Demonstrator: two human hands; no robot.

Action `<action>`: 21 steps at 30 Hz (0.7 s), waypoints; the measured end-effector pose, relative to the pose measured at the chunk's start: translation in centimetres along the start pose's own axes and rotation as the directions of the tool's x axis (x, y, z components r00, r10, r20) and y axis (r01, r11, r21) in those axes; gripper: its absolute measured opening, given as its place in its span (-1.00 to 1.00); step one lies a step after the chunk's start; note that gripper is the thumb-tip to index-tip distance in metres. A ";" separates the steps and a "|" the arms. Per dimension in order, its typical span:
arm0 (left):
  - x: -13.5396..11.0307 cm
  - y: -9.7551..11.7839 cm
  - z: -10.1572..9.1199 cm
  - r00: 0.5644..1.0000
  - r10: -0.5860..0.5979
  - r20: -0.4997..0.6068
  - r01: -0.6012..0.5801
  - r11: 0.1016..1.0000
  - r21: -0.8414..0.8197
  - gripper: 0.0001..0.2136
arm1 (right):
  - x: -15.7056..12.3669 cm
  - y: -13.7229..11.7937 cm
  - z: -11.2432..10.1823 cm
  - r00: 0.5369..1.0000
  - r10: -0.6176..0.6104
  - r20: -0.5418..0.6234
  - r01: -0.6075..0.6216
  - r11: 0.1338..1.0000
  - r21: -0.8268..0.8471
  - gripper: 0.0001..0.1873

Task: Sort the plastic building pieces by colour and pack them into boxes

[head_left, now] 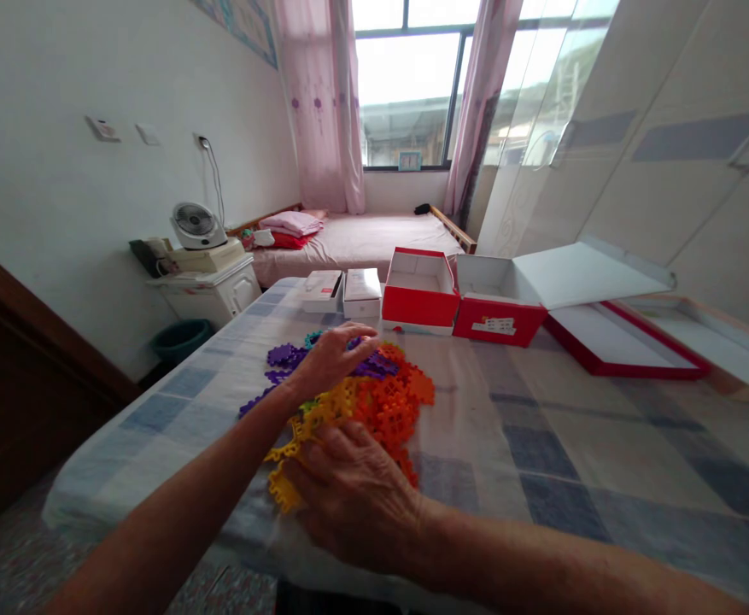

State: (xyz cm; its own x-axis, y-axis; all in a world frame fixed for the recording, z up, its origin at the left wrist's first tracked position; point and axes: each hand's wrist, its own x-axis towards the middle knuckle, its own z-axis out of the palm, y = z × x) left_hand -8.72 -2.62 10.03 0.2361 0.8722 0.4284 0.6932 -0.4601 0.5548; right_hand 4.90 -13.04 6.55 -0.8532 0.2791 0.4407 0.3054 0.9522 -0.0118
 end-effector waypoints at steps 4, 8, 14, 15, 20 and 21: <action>-0.8 -2.0 -3.5 0.989 -0.107 -0.103 0.112 0.993 0.044 -0.55 | 2.4 -1.0 0.8 0.982 -0.191 0.017 0.191 0.981 -0.042 -0.68; -4.0 -7.4 -5.1 0.966 -0.237 -0.100 0.256 0.919 0.300 -0.46 | 3.4 0.0 2.3 0.986 -0.160 0.038 0.164 0.976 -0.145 -0.66; -7.8 -12.2 -3.8 0.896 -0.438 -0.077 0.443 0.865 0.237 -0.31 | 0.5 3.4 2.0 0.999 -0.006 0.051 0.018 0.973 -0.230 -0.65; -8.0 -11.8 -3.4 0.891 -0.445 -0.085 0.453 0.869 0.199 -0.30 | -0.2 3.9 1.7 0.999 0.012 0.050 0.000 0.974 -0.227 -0.66; -7.5 -8.1 -1.3 0.911 -0.397 -0.111 0.404 0.913 0.055 -0.36 | -3.7 6.2 0.9 0.992 0.123 0.023 -0.115 0.969 -0.218 -0.76; -7.3 -7.4 -0.9 0.922 -0.372 -0.113 0.378 0.925 0.042 -0.39 | -4.4 6.6 0.9 0.990 0.143 0.005 -0.138 0.967 -0.212 -0.77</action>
State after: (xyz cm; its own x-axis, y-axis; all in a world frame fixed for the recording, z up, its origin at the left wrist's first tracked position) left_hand -16.21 -5.68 3.42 -0.1168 0.9560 0.2690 0.7590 -0.0887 0.6450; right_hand 10.27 -7.92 3.74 -0.8030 0.4127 0.4300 0.5030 0.8562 0.1177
